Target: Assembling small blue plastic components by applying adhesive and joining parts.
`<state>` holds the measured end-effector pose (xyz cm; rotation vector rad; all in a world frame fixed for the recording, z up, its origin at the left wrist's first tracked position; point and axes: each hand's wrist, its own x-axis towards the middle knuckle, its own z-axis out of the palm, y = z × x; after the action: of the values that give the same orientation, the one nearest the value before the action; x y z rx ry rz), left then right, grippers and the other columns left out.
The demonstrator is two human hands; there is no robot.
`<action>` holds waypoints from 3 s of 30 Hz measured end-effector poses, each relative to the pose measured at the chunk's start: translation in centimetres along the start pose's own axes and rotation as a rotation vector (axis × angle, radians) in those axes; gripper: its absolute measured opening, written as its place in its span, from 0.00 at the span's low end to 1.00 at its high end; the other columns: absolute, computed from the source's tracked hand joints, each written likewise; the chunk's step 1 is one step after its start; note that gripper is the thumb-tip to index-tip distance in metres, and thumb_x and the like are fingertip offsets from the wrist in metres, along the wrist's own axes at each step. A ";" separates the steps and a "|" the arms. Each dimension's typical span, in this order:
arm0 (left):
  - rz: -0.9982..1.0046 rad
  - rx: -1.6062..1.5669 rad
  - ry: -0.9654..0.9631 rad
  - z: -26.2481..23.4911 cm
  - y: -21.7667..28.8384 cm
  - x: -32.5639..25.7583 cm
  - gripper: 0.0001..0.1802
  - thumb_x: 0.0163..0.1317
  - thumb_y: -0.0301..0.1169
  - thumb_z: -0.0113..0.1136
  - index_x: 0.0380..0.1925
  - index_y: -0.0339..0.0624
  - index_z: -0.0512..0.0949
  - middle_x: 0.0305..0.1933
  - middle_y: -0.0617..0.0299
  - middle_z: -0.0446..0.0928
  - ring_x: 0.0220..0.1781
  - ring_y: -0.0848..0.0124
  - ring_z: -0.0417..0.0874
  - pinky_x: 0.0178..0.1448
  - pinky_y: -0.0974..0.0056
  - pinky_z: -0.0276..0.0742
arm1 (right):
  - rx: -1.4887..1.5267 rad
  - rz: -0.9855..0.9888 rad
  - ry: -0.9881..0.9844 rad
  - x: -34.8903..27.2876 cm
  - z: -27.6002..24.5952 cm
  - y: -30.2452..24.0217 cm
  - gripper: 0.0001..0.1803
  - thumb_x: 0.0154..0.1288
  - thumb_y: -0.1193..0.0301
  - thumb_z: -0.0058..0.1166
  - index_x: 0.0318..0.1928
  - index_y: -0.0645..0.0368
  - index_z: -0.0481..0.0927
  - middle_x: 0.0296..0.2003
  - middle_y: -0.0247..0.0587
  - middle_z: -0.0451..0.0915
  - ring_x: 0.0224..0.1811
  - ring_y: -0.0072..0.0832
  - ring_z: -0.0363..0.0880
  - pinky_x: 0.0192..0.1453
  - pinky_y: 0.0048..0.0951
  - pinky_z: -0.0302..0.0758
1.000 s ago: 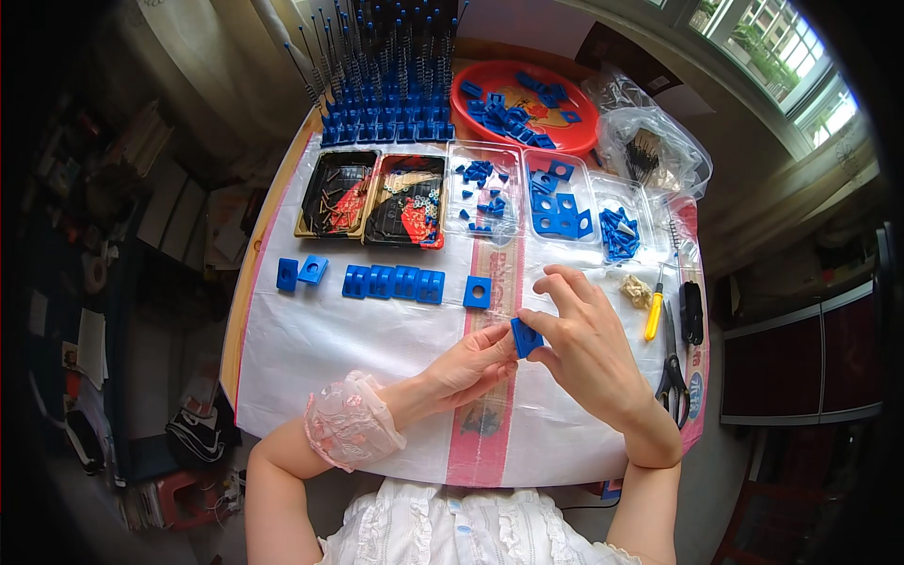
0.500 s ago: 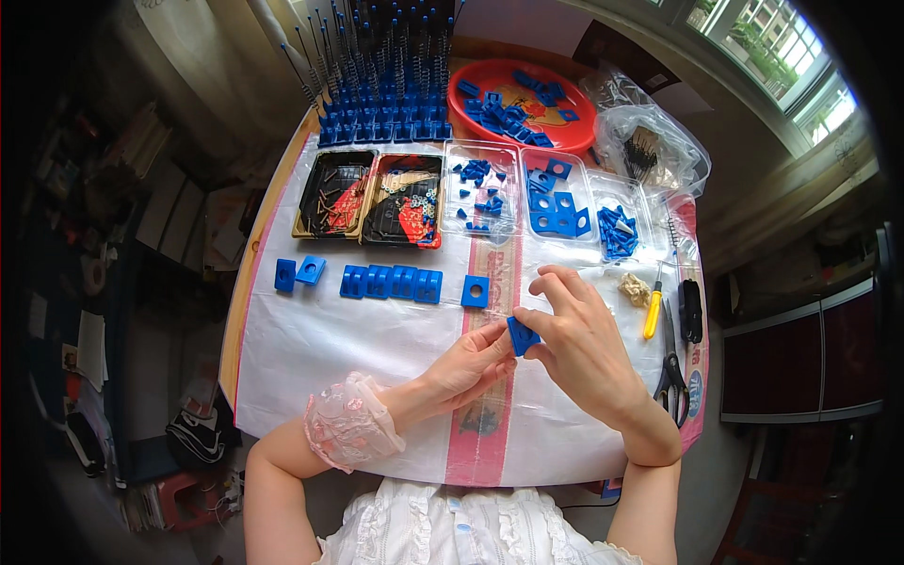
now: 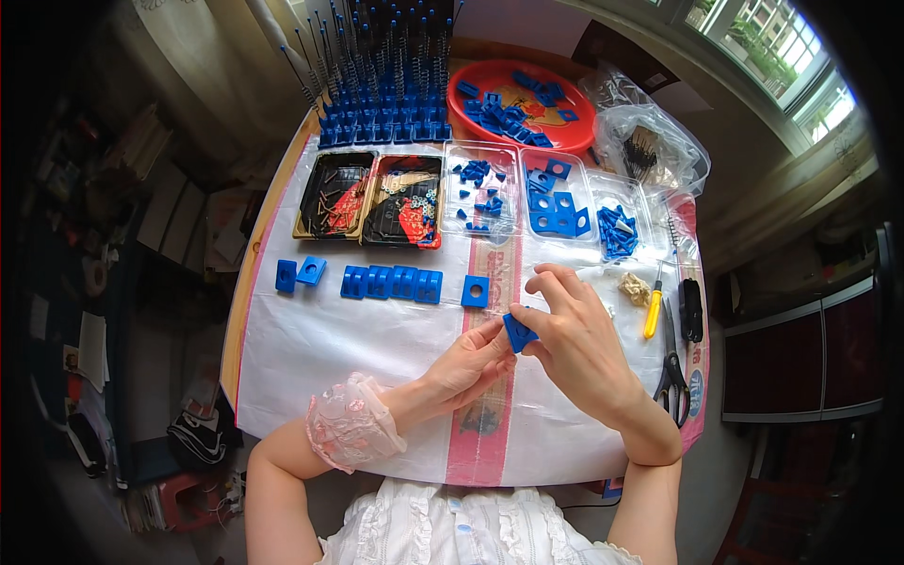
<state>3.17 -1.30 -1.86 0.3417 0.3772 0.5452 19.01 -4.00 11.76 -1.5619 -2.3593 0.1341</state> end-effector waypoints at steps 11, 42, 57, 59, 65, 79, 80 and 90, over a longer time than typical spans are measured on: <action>0.016 -0.015 -0.036 -0.3 0.0 0.0 0.16 0.72 0.35 0.56 0.56 0.43 0.73 0.47 0.66 0.77 0.47 0.79 0.76 0.53 0.72 0.74 | -0.006 -0.017 0.012 0.0 0.1 0.0 0.15 0.47 0.81 0.60 0.40 0.64 0.82 0.49 0.50 0.75 0.63 0.44 0.69 0.57 0.40 0.70; -0.052 -0.116 -0.068 -0.2 0.5 0.0 0.14 0.73 0.33 0.55 0.53 0.39 0.75 0.45 0.64 0.77 0.42 0.78 0.75 0.51 0.73 0.76 | 0.041 0.007 0.000 0.1 -0.2 -0.1 0.19 0.45 0.75 0.68 0.42 0.63 0.83 0.49 0.50 0.75 0.63 0.44 0.68 0.58 0.40 0.68; 0.004 -0.108 -0.126 -0.5 0.8 0.2 0.14 0.73 0.33 0.56 0.54 0.40 0.74 0.47 0.64 0.78 0.46 0.79 0.77 0.49 0.73 0.77 | 0.134 0.024 0.024 0.2 -0.7 0.1 0.24 0.47 0.74 0.69 0.48 0.61 0.81 0.50 0.47 0.74 0.60 0.44 0.69 0.60 0.41 0.70; 0.000 -0.105 -0.101 -0.4 0.8 0.3 0.13 0.72 0.32 0.56 0.53 0.40 0.74 0.46 0.64 0.78 0.46 0.79 0.77 0.48 0.73 0.77 | 0.169 0.035 0.033 0.0 -1.8 0.2 0.25 0.47 0.74 0.70 0.49 0.60 0.81 0.50 0.47 0.74 0.60 0.44 0.70 0.61 0.42 0.70; 0.000 -0.099 -0.039 0.1 1.0 0.1 0.12 0.72 0.34 0.56 0.49 0.39 0.76 0.41 0.64 0.77 0.40 0.79 0.76 0.45 0.75 0.77 | 0.125 0.113 0.147 -0.7 -5.1 1.2 0.25 0.47 0.75 0.71 0.50 0.60 0.80 0.48 0.43 0.76 0.56 0.41 0.73 0.57 0.38 0.72; -0.042 -0.065 -0.098 0.7 1.0 -0.2 0.16 0.74 0.35 0.53 0.57 0.40 0.72 0.47 0.64 0.77 0.45 0.78 0.77 0.51 0.72 0.77 | 0.546 0.096 0.394 -3.7 4.1 2.6 0.26 0.48 0.76 0.73 0.51 0.52 0.83 0.54 0.42 0.74 0.55 0.37 0.75 0.53 0.35 0.75; -0.040 -0.071 -0.094 0.7 0.9 -0.2 0.16 0.74 0.35 0.53 0.57 0.40 0.72 0.49 0.63 0.77 0.46 0.77 0.77 0.53 0.70 0.77 | 0.564 0.104 0.387 -3.7 4.5 2.6 0.27 0.47 0.76 0.73 0.52 0.52 0.83 0.55 0.42 0.74 0.55 0.37 0.74 0.53 0.35 0.75; -0.075 -0.123 -0.097 0.3 0.7 -0.2 0.17 0.74 0.33 0.52 0.59 0.41 0.71 0.50 0.65 0.77 0.43 0.81 0.77 0.53 0.73 0.76 | 0.607 0.059 0.317 -3.8 6.1 3.4 0.32 0.47 0.75 0.73 0.57 0.51 0.81 0.56 0.41 0.72 0.61 0.39 0.69 0.56 0.36 0.74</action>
<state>2.88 -0.90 -1.30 0.2338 0.2607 0.4742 21.53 -5.50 4.40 -1.2413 -1.7969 0.5201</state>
